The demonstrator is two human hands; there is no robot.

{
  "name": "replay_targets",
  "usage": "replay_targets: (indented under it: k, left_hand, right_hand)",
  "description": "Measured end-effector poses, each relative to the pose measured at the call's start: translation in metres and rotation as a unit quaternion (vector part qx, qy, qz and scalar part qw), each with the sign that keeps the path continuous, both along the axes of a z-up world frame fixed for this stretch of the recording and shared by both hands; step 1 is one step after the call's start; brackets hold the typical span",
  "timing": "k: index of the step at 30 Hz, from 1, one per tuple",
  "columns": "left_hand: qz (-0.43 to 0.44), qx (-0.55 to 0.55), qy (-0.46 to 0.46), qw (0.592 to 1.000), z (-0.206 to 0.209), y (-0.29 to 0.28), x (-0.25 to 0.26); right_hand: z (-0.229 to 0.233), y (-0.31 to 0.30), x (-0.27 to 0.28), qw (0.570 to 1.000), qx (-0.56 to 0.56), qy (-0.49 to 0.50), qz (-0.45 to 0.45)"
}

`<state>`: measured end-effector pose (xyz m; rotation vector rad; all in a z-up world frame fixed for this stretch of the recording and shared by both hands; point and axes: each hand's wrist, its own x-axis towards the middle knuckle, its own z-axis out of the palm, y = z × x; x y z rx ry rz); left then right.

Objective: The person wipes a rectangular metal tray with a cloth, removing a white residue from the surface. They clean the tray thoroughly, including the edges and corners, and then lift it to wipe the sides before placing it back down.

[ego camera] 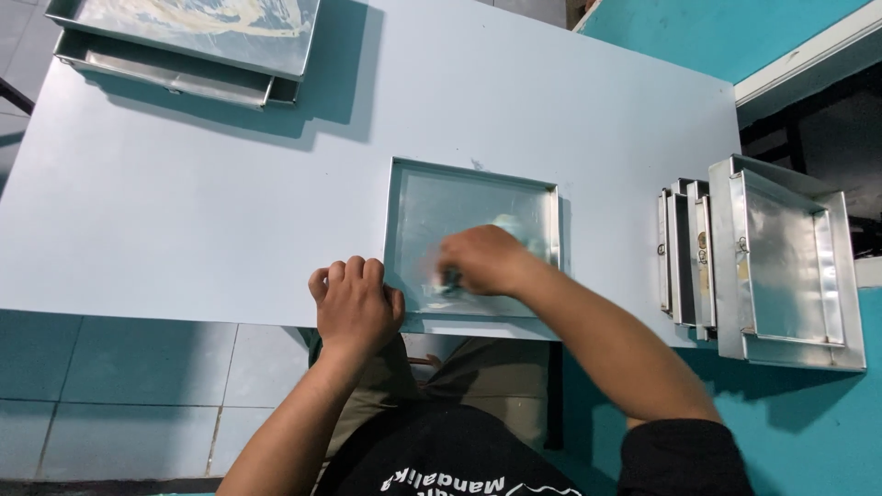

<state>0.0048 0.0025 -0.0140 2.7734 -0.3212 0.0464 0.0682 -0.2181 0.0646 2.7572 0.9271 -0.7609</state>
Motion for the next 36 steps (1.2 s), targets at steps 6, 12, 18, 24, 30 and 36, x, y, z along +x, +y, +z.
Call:
replay_targets:
  k: [6,12,18,24,30,36]
  left_hand:
    - [0.008,0.013,-0.006,1.0,0.007,-0.001,-0.002]
    - [0.021,-0.039,-0.024,0.999,0.005,-0.001,-0.004]
    - [0.011,-0.022,-0.055,0.998,-0.009,0.0,-0.002]
    - [0.022,-0.001,-0.034,0.999,-0.003,-0.004,-0.001]
    - [0.005,0.002,0.006,1.0,-0.002,-0.001,0.001]
    - [0.003,0.0,-0.023,1.0,0.008,0.0,-0.002]
  right_hand:
    - [-0.01,0.047,0.002,0.994,0.104,-0.033,0.01]
    - [0.006,0.003,-0.022,1.0,-0.007,-0.004,-0.022]
    - [0.017,-0.082,-0.036,0.978,-0.18,0.044,-0.095]
    - [0.024,-0.051,-0.025,0.99,-0.113,0.035,-0.072]
    - [-0.004,0.019,-0.007,1.0,0.016,0.003,0.013]
    - [0.005,0.041,-0.015,0.998,0.065,-0.02,0.017]
